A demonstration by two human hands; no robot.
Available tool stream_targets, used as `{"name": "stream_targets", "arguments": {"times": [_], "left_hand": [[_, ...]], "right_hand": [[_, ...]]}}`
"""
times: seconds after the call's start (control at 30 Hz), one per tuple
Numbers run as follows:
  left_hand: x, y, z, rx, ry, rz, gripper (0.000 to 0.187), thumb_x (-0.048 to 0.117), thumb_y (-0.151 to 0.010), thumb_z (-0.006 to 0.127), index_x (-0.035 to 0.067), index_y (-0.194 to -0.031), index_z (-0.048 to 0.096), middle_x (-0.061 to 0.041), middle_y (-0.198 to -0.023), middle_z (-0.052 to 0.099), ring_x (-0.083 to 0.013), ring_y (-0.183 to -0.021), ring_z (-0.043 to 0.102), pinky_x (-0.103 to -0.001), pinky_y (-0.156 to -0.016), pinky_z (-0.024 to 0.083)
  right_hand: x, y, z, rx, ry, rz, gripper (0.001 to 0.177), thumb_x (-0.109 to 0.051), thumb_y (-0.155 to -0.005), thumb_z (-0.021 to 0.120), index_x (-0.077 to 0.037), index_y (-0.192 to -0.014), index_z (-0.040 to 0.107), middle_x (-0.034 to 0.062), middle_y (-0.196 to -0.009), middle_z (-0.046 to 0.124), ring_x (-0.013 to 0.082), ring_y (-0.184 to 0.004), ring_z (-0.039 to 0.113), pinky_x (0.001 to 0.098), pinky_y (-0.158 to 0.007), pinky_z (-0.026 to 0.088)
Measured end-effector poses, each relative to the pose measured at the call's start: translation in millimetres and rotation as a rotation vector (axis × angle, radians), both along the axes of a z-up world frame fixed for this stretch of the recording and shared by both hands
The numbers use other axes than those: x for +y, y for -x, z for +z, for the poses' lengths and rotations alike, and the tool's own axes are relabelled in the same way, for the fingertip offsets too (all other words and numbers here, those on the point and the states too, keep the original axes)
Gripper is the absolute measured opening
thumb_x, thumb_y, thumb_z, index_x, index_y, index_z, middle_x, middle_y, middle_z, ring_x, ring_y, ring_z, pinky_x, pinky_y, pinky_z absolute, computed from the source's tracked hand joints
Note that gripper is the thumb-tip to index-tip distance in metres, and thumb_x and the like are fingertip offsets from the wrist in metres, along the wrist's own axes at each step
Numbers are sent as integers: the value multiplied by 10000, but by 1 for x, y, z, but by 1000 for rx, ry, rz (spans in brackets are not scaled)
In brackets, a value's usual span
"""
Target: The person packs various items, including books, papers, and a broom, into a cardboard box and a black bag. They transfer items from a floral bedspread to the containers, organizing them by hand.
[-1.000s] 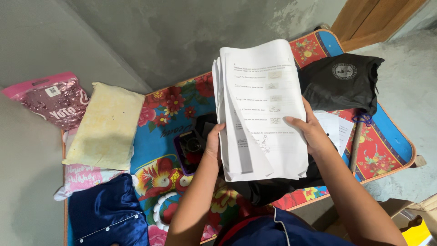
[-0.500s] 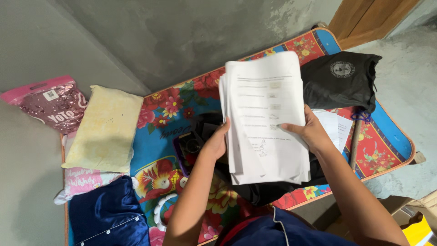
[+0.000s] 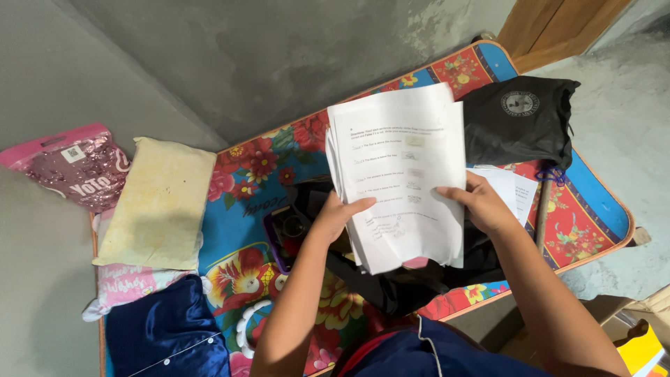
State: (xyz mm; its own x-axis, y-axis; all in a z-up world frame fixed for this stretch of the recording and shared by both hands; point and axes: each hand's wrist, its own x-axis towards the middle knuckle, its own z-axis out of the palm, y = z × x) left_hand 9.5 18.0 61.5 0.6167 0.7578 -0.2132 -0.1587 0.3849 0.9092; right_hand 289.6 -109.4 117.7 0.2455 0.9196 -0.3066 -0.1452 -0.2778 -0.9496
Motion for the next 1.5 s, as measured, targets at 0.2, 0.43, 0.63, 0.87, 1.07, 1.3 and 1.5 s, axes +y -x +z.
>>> {"name": "stream_targets", "arguments": {"times": [0.2, 0.43, 0.63, 0.87, 1.07, 1.3, 1.5], "left_hand": [[-2, -1, 5, -59, -13, 25, 555, 100, -801, 810, -61, -1298, 621, -159, -1231, 716, -240, -1111, 693, -367, -952, 547], [-2, 1, 13, -118, 33, -99, 692, 103, -774, 824, -2, -1395, 538, -127, -1298, 666, -221, -1207, 642, -361, -1015, 512], [5, 0, 14, -16, -6, -127, 664, 125, -795, 824, -16, -1381, 545, -133, -1305, 677, -215, -1207, 651, -335, -1016, 510], [3, -13, 15, 71, -216, 17, 488, 197, -848, 801, -78, -1226, 663, -123, -1122, 744, -158, -986, 700, -311, -851, 560], [-2, -39, 6, 302, -461, -1, 417, 263, -827, 830, -87, -1038, 745, -111, -884, 772, -133, -777, 696, -326, -704, 577], [-24, -59, -4, 254, -456, 17, 390, 259, -842, 826, -63, -1046, 739, -107, -899, 769, -106, -797, 693, -312, -711, 574], [-31, -72, 3, 176, -441, 35, 386, 218, -865, 799, -58, -1126, 730, -101, -945, 772, -82, -848, 668, -293, -756, 568]], "right_hand": [[9, 4, 9, 44, -140, -27, 518, -122, -857, 735, -36, -1346, 587, 86, -1245, 694, 167, -1124, 665, 328, -952, 540], [11, 8, 3, 114, -143, -37, 394, -63, -837, 774, 8, -1216, 692, 99, -1158, 745, 182, -1023, 704, 350, -916, 565], [5, -16, 4, 89, -101, -10, 401, -35, -787, 795, 11, -1178, 718, 114, -1116, 772, 198, -982, 726, 362, -902, 566], [10, -11, 68, -944, -468, -223, 1036, -226, -790, 894, 10, -1594, 286, 208, -1504, 414, 296, -1407, 453, 436, -1181, 400], [28, 5, 120, -1680, -772, -105, 879, -381, -760, 834, -44, -1474, 450, 207, -1450, 490, 445, -1348, 465, 541, -1110, 318], [41, 20, 90, -1356, -436, 225, 517, -423, -901, 761, -195, -1346, 629, 95, -1040, 607, 304, -991, 593, 446, -818, 435], [38, 26, 89, -1515, -465, 338, 654, -447, -858, 748, -342, -1481, 579, 118, -946, 554, 307, -873, 540, 417, -708, 432]]}}
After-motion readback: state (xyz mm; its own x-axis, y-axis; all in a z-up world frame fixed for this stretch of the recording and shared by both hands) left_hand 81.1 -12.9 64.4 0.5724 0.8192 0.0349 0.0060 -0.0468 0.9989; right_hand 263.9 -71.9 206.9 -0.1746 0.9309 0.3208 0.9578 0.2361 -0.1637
